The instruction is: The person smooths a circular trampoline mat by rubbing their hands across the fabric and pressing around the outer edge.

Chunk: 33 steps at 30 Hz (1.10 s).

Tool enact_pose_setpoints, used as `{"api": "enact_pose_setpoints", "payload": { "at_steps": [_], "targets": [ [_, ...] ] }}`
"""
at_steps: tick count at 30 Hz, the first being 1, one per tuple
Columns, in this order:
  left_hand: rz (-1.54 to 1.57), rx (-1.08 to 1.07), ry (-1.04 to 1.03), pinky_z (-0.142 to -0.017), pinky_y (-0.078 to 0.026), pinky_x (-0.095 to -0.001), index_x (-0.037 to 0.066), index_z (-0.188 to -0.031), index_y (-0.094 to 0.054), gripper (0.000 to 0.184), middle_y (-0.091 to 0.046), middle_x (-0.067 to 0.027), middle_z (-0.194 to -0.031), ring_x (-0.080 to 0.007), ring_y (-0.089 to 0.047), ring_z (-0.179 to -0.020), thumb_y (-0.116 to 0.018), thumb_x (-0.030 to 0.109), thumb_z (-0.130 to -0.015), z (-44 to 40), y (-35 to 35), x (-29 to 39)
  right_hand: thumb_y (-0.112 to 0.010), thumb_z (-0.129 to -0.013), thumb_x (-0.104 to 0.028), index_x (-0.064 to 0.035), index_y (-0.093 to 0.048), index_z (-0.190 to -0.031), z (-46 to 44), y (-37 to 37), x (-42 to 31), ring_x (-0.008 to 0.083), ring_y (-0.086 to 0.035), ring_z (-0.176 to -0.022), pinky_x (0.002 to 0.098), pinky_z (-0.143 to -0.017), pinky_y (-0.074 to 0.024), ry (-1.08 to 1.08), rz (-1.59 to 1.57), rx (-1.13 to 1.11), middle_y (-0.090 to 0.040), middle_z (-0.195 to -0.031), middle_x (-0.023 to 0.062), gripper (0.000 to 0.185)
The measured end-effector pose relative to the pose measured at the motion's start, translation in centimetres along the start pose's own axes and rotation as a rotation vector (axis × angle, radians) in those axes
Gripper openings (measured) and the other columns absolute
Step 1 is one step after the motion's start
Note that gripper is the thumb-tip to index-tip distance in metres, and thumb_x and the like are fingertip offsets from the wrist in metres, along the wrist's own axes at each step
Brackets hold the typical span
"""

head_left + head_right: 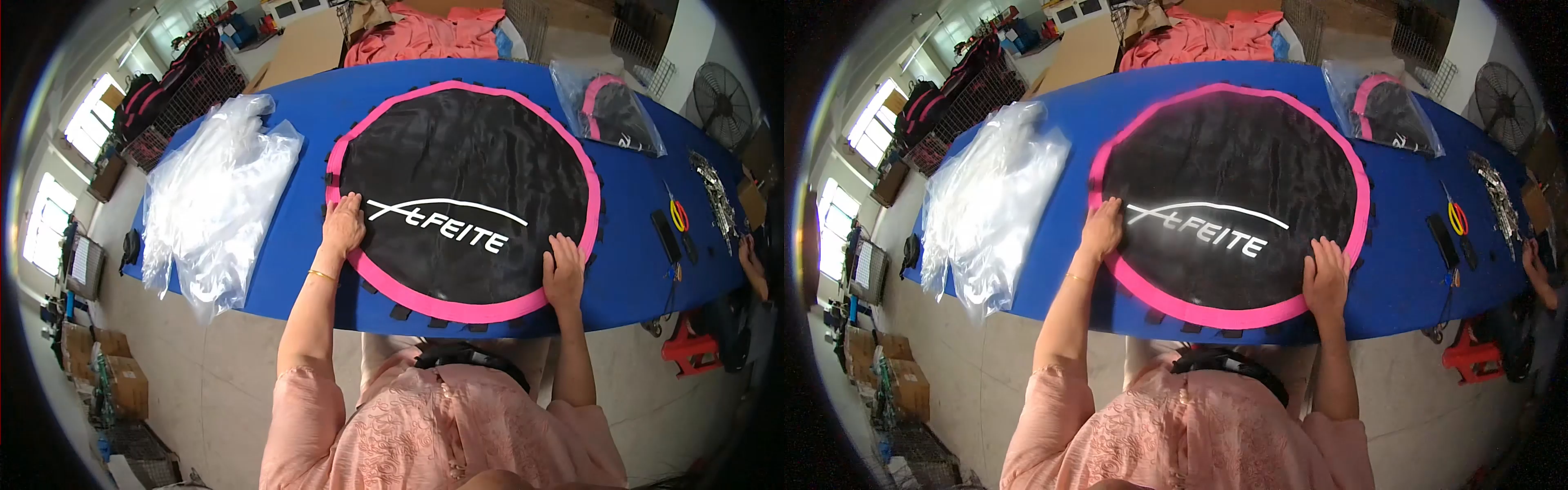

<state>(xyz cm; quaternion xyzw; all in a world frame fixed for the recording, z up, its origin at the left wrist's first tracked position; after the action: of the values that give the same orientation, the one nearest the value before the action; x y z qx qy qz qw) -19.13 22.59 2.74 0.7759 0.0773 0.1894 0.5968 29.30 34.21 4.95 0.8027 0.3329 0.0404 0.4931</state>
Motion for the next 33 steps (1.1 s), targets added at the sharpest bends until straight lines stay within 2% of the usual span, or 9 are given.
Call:
{"api": "enact_pose_setpoints", "payload": {
  "at_steps": [4, 9, 14, 18, 22, 25, 29, 31, 33],
  "targets": [
    [0.003, 0.080, -0.157, -0.119, -0.039, -0.0555, -0.001, -0.138, -0.056, 0.042, -0.061, -0.0212, -0.144, -0.0369, -0.057, -0.135, -0.056, 0.015, -0.100, 4.3, 1.8, 4.5, -0.057, -0.105, -0.022, -0.0013, -0.068, -0.133, -0.2, 0.1, -0.2, 0.0388, -0.055, -0.137, 0.0529, -0.121, -0.0347, 0.004, -0.006, -0.002, -0.065, -0.140, 0.0211, 0.036],
    [0.060, 0.042, -0.282, -0.122, -0.034, -0.0544, -0.004, -0.142, -0.056, 0.048, -0.060, -0.0232, -0.146, -0.0379, -0.055, -0.138, -0.058, 0.017, -0.099, 9.7, 3.2, 11.3, -0.057, -0.105, -0.021, -0.0017, -0.068, -0.133, -0.3, 0.5, -0.5, 0.0386, -0.056, -0.136, 0.0527, -0.121, -0.0355, -0.007, -0.017, -0.011, -0.065, -0.140, 0.0211, 0.036],
    [0.202, 0.003, -0.418, -0.122, -0.035, -0.0551, -0.004, -0.140, -0.057, 0.049, -0.061, -0.0231, -0.144, -0.0387, -0.056, -0.136, -0.061, 0.017, -0.096, 13.0, 3.0, 19.2, -0.059, -0.103, -0.021, -0.0010, -0.069, -0.130, -0.2, 0.3, -0.3, 0.0390, -0.057, -0.135, 0.0542, -0.120, -0.0356, 0.004, -0.038, 0.027, -0.067, -0.138, 0.0213, 0.035],
    [0.224, -0.007, -0.554, -0.123, -0.033, -0.0537, -0.005, -0.143, -0.055, 0.050, -0.060, -0.0229, -0.145, -0.0377, -0.055, -0.138, -0.059, 0.018, -0.099, 15.6, 2.3, 23.4, -0.060, -0.102, -0.021, -0.0006, -0.069, -0.130, -0.1, 0.4, -0.3, 0.0389, -0.057, -0.135, 0.0542, -0.120, -0.0363, 0.007, -0.037, 0.050, -0.067, -0.137, 0.0207, 0.035],
    [0.177, 0.012, -0.485, -0.122, -0.034, -0.0547, -0.004, -0.143, -0.056, 0.051, -0.062, -0.0227, -0.144, -0.0376, -0.056, -0.137, -0.061, 0.019, -0.098, 14.3, 2.1, 22.2, -0.061, -0.101, -0.020, -0.0013, -0.069, -0.130, -0.1, 0.3, -0.2, 0.0378, -0.057, -0.135, 0.0545, -0.120, -0.0355, 0.006, -0.047, 0.056, -0.068, -0.136, 0.0199, 0.036],
    [0.101, 0.079, -0.376, -0.121, -0.034, -0.0562, -0.004, -0.139, -0.058, 0.049, -0.063, -0.0228, -0.142, -0.0374, -0.058, -0.135, -0.062, 0.018, -0.096, 12.1, 2.5, 17.9, -0.061, -0.101, -0.021, -0.0019, -0.069, -0.131, -0.1, 0.1, 0.0, 0.0371, -0.057, -0.136, 0.0544, -0.121, -0.0345, 0.000, -0.048, 0.050, -0.068, -0.137, 0.0193, 0.036],
    [-0.010, 0.080, -0.136, -0.122, -0.032, -0.0551, -0.001, -0.141, -0.058, 0.045, -0.062, -0.0209, -0.145, -0.0354, -0.057, -0.137, -0.054, 0.021, -0.103, 10.1, 3.2, 10.9, -0.061, -0.101, -0.021, -0.0030, -0.069, -0.132, 0.0, -0.1, 0.1, 0.0358, -0.055, -0.138, 0.0538, -0.123, -0.0325, -0.022, -0.057, 0.041, -0.067, -0.139, 0.0179, 0.037],
    [-0.005, 0.081, -0.125, -0.123, -0.031, -0.0547, -0.002, -0.141, -0.057, 0.045, -0.062, -0.0216, -0.145, -0.0363, -0.057, -0.136, -0.054, 0.021, -0.102, 10.3, 2.6, 9.4, -0.061, -0.101, -0.021, -0.0035, -0.069, -0.133, 0.1, -0.4, 0.4, 0.0353, -0.055, -0.139, 0.0536, -0.123, -0.0322, -0.034, -0.052, 0.035, -0.066, -0.140, 0.0173, 0.037],
    [0.000, 0.048, -0.169, -0.123, -0.032, -0.0550, -0.003, -0.141, -0.057, 0.045, -0.062, -0.0225, -0.144, -0.0375, -0.057, -0.136, -0.056, 0.020, -0.102, 11.0, 2.7, 10.7, -0.061, -0.101, -0.021, -0.0041, -0.068, -0.133, 0.0, -0.3, 0.4, 0.0349, -0.054, -0.139, 0.0534, -0.123, -0.0318, -0.040, -0.045, 0.027, -0.066, -0.141, 0.0167, 0.037]
  ]
}}
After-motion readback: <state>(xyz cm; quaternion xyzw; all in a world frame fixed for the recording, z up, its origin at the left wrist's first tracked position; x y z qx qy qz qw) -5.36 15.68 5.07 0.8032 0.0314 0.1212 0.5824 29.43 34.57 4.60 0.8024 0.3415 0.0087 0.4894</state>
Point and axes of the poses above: each hand's wrist, its own z-axis away from the middle knuckle, its own y-axis out of the back of the hand, x = y × z, the point moved 9 cm from there along -z, towards the middle knuckle
